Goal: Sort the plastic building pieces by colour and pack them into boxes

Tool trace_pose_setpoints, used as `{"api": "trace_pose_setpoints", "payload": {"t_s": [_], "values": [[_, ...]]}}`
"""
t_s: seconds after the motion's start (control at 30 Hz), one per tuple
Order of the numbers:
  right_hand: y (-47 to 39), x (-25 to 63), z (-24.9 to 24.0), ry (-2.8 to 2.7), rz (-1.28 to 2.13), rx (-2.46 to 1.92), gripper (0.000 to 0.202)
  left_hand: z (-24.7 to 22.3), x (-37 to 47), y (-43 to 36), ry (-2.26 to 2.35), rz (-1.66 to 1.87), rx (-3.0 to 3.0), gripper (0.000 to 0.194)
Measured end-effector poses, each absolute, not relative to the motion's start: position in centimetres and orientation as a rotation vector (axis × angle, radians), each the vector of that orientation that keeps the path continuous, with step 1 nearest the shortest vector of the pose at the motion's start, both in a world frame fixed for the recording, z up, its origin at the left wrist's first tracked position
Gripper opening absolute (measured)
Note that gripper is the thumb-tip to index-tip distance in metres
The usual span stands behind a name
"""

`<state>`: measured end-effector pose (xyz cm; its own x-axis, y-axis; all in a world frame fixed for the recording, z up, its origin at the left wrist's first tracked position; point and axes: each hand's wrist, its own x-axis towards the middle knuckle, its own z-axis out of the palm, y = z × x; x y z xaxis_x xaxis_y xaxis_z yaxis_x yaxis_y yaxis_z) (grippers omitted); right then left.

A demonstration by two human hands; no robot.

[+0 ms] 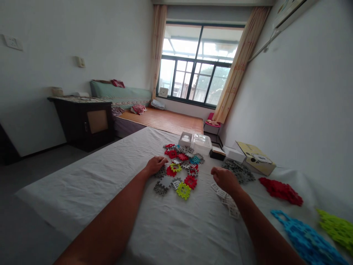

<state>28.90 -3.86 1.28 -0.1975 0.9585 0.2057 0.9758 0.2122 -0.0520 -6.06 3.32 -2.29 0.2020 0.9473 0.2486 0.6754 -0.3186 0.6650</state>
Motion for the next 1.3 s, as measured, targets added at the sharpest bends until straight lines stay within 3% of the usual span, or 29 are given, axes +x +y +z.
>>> {"api": "trace_pose_setpoints", "payload": {"t_s": [0.13, 0.3, 0.4, 0.73, 1.0, 1.3], "values": [[-4.6, 29.7, 2.3, -2.396, 0.043, -1.742, 0.021, -2.3, -6.0, 3.4, 1.507, 0.89, 2.071, 0.051], [-6.1, 24.1, 1.4, -2.488, 0.108, -1.245, 0.047, -2.3, -6.1, 3.3, 1.505, 0.893, 2.078, 0.052], [-6.8, 21.1, 0.7, -2.619, 0.128, -1.165, 0.057, -2.2, -6.1, 3.0, 1.506, 0.905, 2.083, 0.053], [-7.9, 21.0, 1.9, -2.602, 0.159, -1.149, 0.043, -2.4, -6.2, 3.2, 1.516, 0.911, 2.068, 0.052], [-7.3, 21.3, 2.0, -2.398, -0.1, -1.398, 0.034, -2.7, -6.3, 3.3, 1.517, 0.91, 2.05, 0.052], [-6.2, 22.8, 0.6, -2.304, 0.208, -1.421, 0.026, -2.4, -6.3, 3.2, 1.51, 0.916, 2.06, 0.05]]}}
